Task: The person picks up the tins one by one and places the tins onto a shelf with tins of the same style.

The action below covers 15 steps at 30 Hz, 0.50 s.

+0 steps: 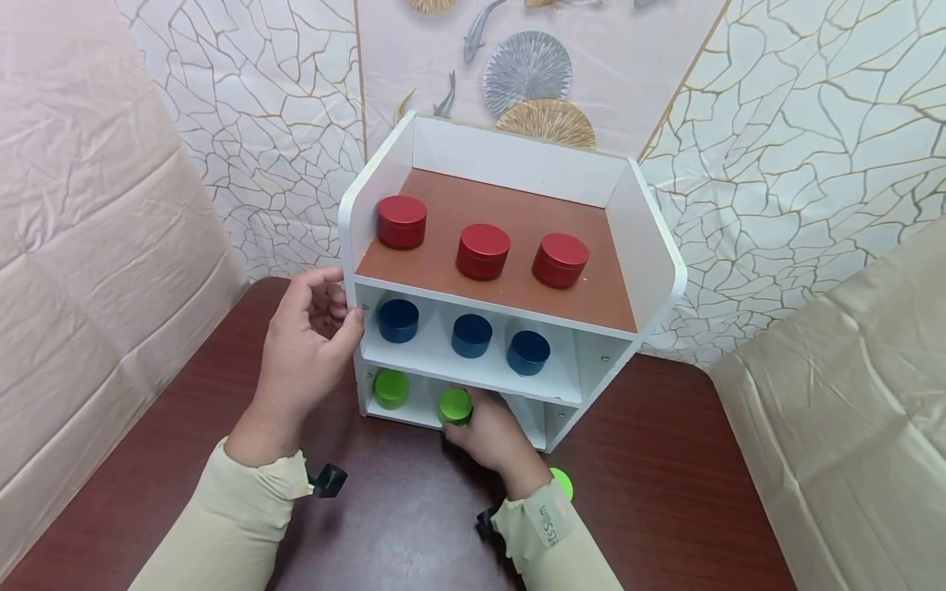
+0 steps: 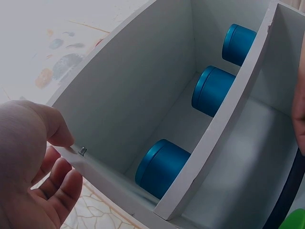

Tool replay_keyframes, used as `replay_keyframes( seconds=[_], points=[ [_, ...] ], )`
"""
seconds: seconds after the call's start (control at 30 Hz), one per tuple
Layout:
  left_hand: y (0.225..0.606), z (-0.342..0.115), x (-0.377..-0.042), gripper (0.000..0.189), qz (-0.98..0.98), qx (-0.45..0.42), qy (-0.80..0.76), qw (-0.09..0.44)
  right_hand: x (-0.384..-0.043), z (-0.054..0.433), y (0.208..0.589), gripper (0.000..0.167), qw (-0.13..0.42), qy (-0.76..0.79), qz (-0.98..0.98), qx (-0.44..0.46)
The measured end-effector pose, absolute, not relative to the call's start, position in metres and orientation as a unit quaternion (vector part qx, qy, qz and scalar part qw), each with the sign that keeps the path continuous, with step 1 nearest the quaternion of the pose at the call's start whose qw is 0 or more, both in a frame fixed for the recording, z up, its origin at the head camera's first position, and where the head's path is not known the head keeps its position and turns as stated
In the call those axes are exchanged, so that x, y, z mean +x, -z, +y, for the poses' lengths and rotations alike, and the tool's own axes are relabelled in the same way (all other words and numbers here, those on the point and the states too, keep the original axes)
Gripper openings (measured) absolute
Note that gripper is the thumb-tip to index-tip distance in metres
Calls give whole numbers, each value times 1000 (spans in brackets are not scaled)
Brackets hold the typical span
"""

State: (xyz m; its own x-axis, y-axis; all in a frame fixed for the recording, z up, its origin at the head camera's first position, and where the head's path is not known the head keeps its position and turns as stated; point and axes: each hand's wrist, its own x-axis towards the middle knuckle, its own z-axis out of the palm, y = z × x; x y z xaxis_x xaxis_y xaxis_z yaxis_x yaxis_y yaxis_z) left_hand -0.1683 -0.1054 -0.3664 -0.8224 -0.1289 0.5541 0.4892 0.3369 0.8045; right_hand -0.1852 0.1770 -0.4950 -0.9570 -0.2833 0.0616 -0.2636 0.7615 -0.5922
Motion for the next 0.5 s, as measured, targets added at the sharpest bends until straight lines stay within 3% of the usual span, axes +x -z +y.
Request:
replay_keyframes(
  seconds=[0.5],
  points=[
    [366, -106, -167, 50, -776, -112, 558, 270, -170, 185, 473, 102, 61, 313, 942, -105]
  ],
)
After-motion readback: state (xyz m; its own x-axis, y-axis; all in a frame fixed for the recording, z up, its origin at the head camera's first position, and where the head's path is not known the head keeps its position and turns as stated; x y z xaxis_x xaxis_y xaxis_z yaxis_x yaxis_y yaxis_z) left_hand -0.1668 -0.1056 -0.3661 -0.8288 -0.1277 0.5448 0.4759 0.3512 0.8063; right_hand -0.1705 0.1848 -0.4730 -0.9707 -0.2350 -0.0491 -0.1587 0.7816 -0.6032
